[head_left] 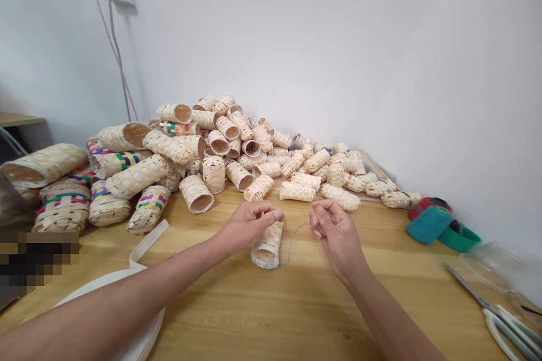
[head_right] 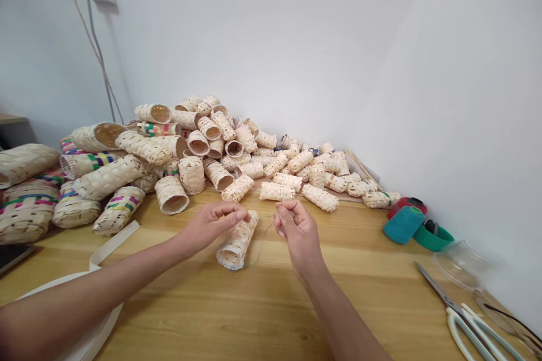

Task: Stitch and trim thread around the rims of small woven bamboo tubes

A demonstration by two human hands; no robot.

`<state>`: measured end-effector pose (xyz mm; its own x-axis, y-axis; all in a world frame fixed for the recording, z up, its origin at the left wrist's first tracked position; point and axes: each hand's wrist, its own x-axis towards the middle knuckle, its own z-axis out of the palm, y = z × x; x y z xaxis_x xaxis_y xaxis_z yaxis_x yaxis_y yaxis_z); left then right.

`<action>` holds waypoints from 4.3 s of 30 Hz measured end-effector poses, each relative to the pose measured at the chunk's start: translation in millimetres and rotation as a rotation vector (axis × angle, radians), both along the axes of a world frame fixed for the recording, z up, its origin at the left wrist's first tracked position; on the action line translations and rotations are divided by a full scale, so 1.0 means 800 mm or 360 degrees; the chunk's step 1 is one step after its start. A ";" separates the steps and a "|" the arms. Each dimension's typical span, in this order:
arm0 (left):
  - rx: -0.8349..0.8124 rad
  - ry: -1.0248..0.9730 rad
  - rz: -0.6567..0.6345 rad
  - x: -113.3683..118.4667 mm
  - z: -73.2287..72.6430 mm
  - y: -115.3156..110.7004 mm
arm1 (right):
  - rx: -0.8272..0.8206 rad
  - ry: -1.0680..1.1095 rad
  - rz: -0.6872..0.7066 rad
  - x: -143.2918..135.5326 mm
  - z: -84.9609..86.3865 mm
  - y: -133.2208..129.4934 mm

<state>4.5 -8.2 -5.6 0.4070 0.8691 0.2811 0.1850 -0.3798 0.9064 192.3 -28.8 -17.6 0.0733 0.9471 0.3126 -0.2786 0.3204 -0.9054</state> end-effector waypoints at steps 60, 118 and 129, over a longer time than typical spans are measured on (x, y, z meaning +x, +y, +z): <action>-0.0572 -0.0352 -0.0015 0.013 0.001 -0.015 | 0.0835 -0.1444 -0.0320 0.001 0.003 -0.012; -0.0331 -0.0335 0.0089 0.015 0.000 -0.014 | 0.0661 -0.1342 -0.0297 -0.007 -0.002 -0.016; -0.0354 -0.0341 0.0012 0.015 0.000 -0.015 | -0.0048 -0.0717 -0.0038 -0.013 -0.006 -0.014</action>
